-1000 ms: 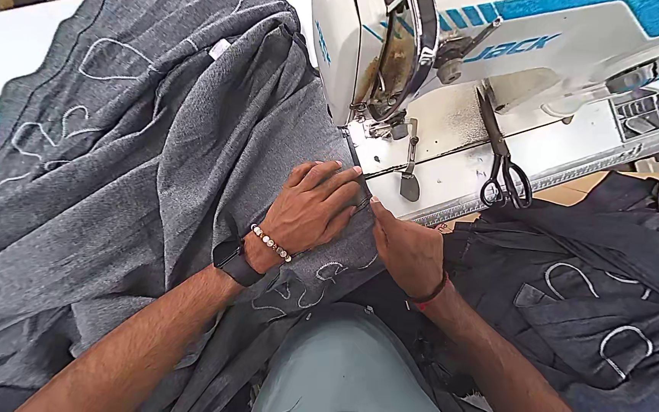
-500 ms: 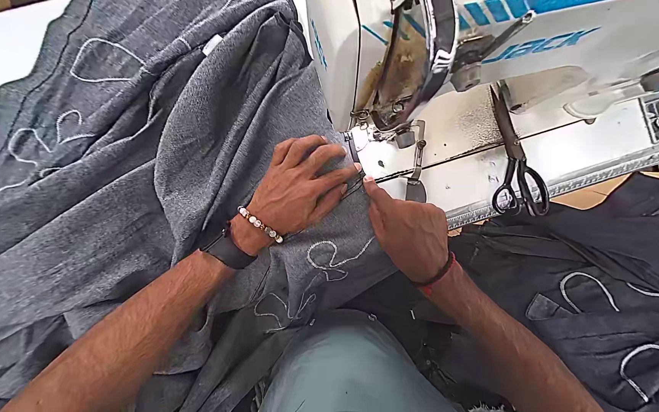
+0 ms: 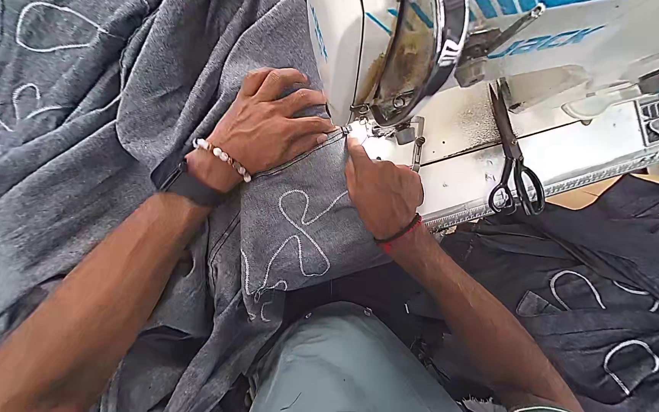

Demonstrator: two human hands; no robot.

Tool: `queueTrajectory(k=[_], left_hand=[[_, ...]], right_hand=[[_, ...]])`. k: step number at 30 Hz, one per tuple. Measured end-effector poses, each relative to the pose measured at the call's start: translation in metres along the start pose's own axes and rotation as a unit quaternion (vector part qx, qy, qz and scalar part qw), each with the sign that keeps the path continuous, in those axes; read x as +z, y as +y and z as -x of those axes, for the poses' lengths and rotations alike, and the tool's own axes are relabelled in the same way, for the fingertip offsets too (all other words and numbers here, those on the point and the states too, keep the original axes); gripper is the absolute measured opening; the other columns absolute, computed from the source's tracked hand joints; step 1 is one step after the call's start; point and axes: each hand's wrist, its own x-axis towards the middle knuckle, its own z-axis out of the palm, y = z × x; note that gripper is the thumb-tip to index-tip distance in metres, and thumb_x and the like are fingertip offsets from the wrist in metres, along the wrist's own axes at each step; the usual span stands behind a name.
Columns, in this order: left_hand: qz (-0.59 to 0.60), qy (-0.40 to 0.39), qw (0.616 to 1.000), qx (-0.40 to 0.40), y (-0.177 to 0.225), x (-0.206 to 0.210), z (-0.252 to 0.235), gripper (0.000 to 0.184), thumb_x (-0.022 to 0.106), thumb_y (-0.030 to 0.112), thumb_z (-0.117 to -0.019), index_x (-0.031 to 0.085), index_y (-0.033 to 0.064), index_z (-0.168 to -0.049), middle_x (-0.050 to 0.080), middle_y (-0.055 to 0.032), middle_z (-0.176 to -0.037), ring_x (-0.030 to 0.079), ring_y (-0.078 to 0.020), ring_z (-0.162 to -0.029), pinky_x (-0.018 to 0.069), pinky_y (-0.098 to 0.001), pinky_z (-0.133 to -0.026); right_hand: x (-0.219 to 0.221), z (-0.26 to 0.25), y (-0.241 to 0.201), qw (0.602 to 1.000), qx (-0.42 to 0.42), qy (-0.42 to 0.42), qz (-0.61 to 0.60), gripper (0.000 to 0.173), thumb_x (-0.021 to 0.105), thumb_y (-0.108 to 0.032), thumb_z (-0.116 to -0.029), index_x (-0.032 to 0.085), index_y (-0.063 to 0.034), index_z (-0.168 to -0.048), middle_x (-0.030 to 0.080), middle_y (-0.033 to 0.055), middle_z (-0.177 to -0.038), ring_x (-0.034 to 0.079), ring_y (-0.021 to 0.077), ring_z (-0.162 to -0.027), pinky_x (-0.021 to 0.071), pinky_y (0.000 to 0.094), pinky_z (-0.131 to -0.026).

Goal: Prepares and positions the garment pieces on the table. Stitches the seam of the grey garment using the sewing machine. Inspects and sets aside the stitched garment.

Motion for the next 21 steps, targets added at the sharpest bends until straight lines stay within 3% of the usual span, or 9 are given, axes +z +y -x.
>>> queueTrajectory(k=[3,5,7,8,10,14,17,19,21], left_hand=[[-0.049,-0.076,0.979,-0.183,0.087,-0.04,0.024,0.032,0.045,0.025,-0.105,0.071,0.0087,-0.114,0.068,-0.0149,-0.122,0.062,-0.0394,-0.115,0.0488,-0.0581,-0.086],[-0.064,-0.105,0.936,-0.331,0.138,-0.038,0.054,0.054,0.036,0.045,-0.1049,0.066,0.0071,-0.13,0.066,-0.0166,-0.133,0.067,-0.04,-0.113,0.0557,-0.0595,-0.076],[-0.025,-0.114,0.915,-0.386,0.151,-0.014,0.091,0.085,0.026,0.072,-0.1003,0.039,0.0105,-0.159,0.036,-0.0123,-0.165,0.04,-0.0337,-0.149,0.0448,-0.0587,-0.109],[0.023,-0.091,0.922,-0.375,0.138,-0.001,0.108,0.093,0.027,0.075,-0.0982,0.027,0.0085,-0.163,0.024,-0.0123,-0.17,0.024,-0.0311,-0.157,0.0278,-0.0565,-0.123],[0.071,-0.069,0.946,-0.308,0.095,0.008,0.128,0.097,0.031,0.075,-0.0971,0.025,0.0041,-0.163,0.021,-0.0145,-0.171,0.018,-0.0303,-0.159,0.0155,-0.0527,-0.129],[0.051,-0.146,0.968,-0.199,0.024,-0.021,0.122,0.091,0.037,0.07,-0.0996,0.027,0.005,-0.162,0.024,-0.012,-0.171,0.022,-0.0283,-0.158,0.022,-0.049,-0.128],[0.069,-0.127,0.969,-0.198,0.049,-0.053,0.074,0.055,0.068,0.042,-0.0967,0.061,0.007,-0.139,0.054,-0.0135,-0.15,0.047,-0.0366,-0.142,0.0398,-0.0594,-0.113],[0.135,-0.034,0.971,-0.196,0.079,-0.045,0.042,0.031,0.057,0.027,-0.1014,0.07,0.0102,-0.124,0.067,-0.0072,-0.134,0.057,-0.0294,-0.132,0.0453,-0.0511,-0.108],[0.199,0.019,0.961,-0.189,0.087,-0.014,0.023,0.03,0.05,0.028,-0.1045,0.069,0.0111,-0.121,0.065,-0.0018,-0.138,0.055,-0.0209,-0.134,0.0447,-0.0414,-0.113]], right_hand=[[0.01,0.008,-0.001,0.999,0.008,0.035,-0.012,0.043,0.051,-0.023,-0.1038,0.058,-0.0107,-0.145,0.058,0.0054,-0.064,0.057,0.0237,-0.053,0.0404,0.0375,-0.042],[0.014,0.009,-0.003,0.998,0.011,0.063,-0.012,0.038,0.052,-0.022,-0.1041,0.062,-0.0096,-0.139,0.061,0.0081,-0.076,0.06,0.0252,-0.062,0.0439,0.0379,-0.047],[0.013,0.009,-0.001,0.997,0.026,0.075,-0.023,0.033,0.05,-0.025,-0.1068,0.063,-0.0083,-0.131,0.06,0.0105,-0.082,0.06,0.0256,-0.06,0.0453,0.0384,-0.045],[0.012,0.009,0.0,0.996,0.033,0.074,-0.026,0.029,0.048,-0.026,-0.1077,0.062,-0.0075,-0.126,0.06,0.0108,-0.082,0.06,0.0254,-0.057,0.0446,0.0385,-0.043],[0.007,0.011,0.0,0.997,0.045,0.054,-0.037,0.028,0.045,-0.026,-0.1091,0.057,-0.0054,-0.124,0.06,0.0118,-0.078,0.059,0.0269,-0.052,0.0434,0.0401,-0.04],[-0.001,0.009,0.0,0.993,0.085,0.037,-0.067,0.032,0.041,-0.031,-0.111,0.055,-0.0053,-0.124,0.058,0.0111,-0.064,0.062,0.0303,-0.051,0.047,0.0433,-0.042],[-0.003,0.01,0.003,0.985,0.089,0.053,-0.135,0.033,0.048,-0.037,-0.1088,0.062,-0.0093,-0.119,0.057,0.0078,-0.062,0.058,0.0275,-0.049,0.0449,0.0442,-0.041],[0.0,0.012,0.002,0.986,0.079,0.062,-0.132,0.031,0.053,-0.034,-0.1067,0.067,-0.0112,-0.121,0.058,0.0061,-0.061,0.057,0.026,-0.048,0.0434,0.0446,-0.042],[0.007,0.013,-0.002,0.991,0.065,0.083,-0.085,0.031,0.05,-0.027,-0.1065,0.071,-0.0114,-0.123,0.062,0.0061,-0.061,0.06,0.0264,-0.049,0.0446,0.0444,-0.043]])
